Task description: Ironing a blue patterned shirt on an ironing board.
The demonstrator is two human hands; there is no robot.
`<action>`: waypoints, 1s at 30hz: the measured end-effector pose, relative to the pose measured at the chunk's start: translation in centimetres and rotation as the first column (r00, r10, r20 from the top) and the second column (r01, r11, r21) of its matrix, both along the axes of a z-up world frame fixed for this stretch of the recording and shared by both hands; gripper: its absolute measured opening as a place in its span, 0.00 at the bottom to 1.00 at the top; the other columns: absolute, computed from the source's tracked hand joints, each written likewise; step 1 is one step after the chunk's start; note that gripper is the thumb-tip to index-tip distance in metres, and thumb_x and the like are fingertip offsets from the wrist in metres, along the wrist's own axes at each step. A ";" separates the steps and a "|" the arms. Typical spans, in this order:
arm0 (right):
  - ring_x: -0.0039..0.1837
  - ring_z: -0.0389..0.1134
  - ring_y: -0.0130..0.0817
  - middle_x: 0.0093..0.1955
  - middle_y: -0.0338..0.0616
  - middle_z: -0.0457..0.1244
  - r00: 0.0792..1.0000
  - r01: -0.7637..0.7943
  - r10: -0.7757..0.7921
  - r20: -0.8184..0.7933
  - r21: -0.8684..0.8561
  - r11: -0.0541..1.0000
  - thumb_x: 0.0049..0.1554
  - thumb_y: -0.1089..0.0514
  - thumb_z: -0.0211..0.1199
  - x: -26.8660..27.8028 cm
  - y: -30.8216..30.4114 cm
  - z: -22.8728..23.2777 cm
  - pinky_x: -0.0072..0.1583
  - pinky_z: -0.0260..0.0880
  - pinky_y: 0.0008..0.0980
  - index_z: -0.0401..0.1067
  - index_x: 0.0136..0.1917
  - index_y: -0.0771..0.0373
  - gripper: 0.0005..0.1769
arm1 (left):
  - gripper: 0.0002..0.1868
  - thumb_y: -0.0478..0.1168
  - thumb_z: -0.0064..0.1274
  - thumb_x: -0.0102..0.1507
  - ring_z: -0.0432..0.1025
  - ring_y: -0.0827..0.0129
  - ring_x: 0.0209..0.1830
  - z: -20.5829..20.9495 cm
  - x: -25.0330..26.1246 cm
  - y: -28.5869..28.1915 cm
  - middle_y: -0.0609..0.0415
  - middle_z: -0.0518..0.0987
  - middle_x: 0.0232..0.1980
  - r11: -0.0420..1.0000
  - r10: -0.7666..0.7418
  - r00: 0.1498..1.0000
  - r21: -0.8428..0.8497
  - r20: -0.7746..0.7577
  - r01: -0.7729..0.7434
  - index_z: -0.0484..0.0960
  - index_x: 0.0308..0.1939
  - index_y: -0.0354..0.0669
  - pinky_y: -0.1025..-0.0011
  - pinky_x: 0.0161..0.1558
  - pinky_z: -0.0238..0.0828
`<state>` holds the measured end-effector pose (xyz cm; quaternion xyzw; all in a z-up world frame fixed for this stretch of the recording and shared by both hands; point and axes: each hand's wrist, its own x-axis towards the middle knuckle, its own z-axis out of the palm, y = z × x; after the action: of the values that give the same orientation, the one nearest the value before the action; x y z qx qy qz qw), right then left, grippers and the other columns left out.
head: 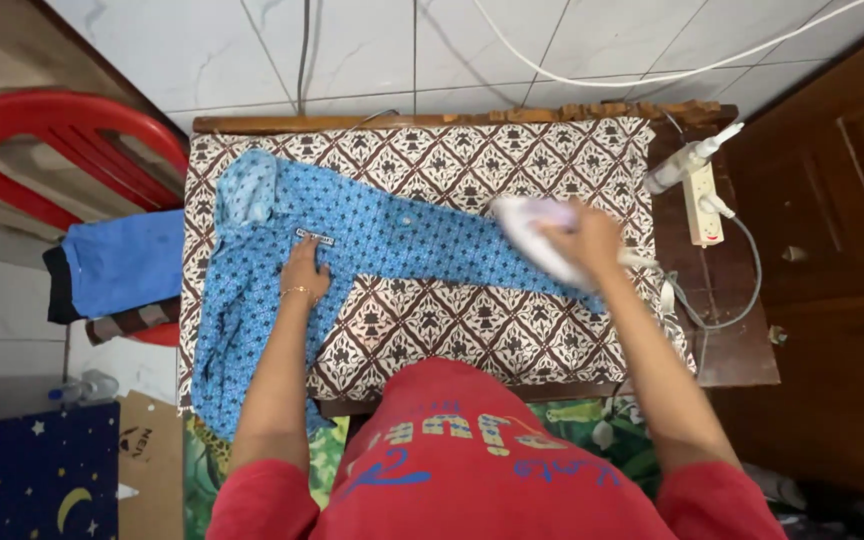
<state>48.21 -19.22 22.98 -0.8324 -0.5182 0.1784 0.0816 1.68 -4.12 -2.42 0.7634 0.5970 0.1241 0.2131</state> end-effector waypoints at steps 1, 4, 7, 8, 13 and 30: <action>0.31 0.64 0.31 0.36 0.43 0.70 1.000 -0.002 0.002 -0.001 -0.005 1.000 0.55 0.35 0.69 -2.9 0.7 -0.8 0.32 0.61 0.31 0.76 0.59 0.54 0.28 | 0.37 0.43 0.54 0.62 0.53 0.49 0.80 0.3 0.0 -0.2 0.49 0.58 0.81 1.000 0.002 1.000 -0.005 -0.001 -0.002 0.62 0.75 0.47 0.55 0.76 0.51; 0.31 0.64 0.29 0.37 0.41 0.68 0.971 -0.239 0.238 -0.016 -0.110 0.965 0.58 0.34 0.61 -9.3 2.4 -5.4 0.30 0.64 0.30 0.73 0.61 0.56 0.28 | 0.37 0.43 0.54 0.63 0.50 0.50 0.81 1.2 0.0 -0.7 0.50 0.55 0.82 0.999 0.014 1.000 -0.051 -0.027 -0.016 0.61 0.76 0.49 0.52 0.74 0.51; 0.33 0.65 0.31 0.36 0.43 0.68 0.903 -0.389 0.379 0.202 0.015 0.921 0.58 0.29 0.61 -10.0 3.5 -11.0 0.32 0.63 0.31 0.73 0.54 0.60 0.32 | 0.37 0.43 0.53 0.63 0.49 0.53 0.81 2.1 0.3 -0.6 0.52 0.54 0.82 0.998 0.010 0.999 -0.059 -0.051 -0.013 0.60 0.76 0.50 0.50 0.73 0.49; 0.31 0.64 0.32 0.35 0.44 0.67 0.917 -0.360 0.337 0.213 0.081 0.929 0.59 0.30 0.60 -9.7 3.7 -10.9 0.31 0.62 0.31 0.73 0.55 0.61 0.32 | 0.37 0.43 0.54 0.63 0.48 0.54 0.81 2.3 0.4 -0.6 0.53 0.53 0.83 0.997 0.017 0.999 -0.078 -0.051 -0.021 0.60 0.76 0.51 0.50 0.73 0.49; 0.23 0.59 0.25 0.30 0.42 0.65 0.992 -0.086 0.081 0.100 0.045 0.995 0.65 0.34 0.56 -2.0 1.6 -11.5 0.23 0.57 0.28 0.72 0.58 0.68 0.33 | 0.38 0.44 0.54 0.62 0.49 0.53 0.81 1.8 0.0 -0.7 0.54 0.53 0.83 0.998 0.013 1.000 -0.069 -0.014 -0.014 0.61 0.76 0.51 0.50 0.75 0.50; 0.29 0.71 0.40 0.29 0.46 0.67 0.932 -0.244 0.207 0.296 0.092 0.965 0.50 0.19 0.59 1.5 -1.4 -10.3 0.32 0.68 0.42 0.78 0.51 0.51 0.37 | 0.38 0.44 0.54 0.63 0.50 0.53 0.81 1.8 0.2 -0.8 0.54 0.54 0.82 0.998 0.010 0.997 -0.068 -0.078 -0.015 0.60 0.77 0.52 0.47 0.73 0.50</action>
<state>49.71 -20.60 12.70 -0.7773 -0.6272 0.0320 0.0384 1.87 -4.93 -0.64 0.7562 0.6135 0.0751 0.2148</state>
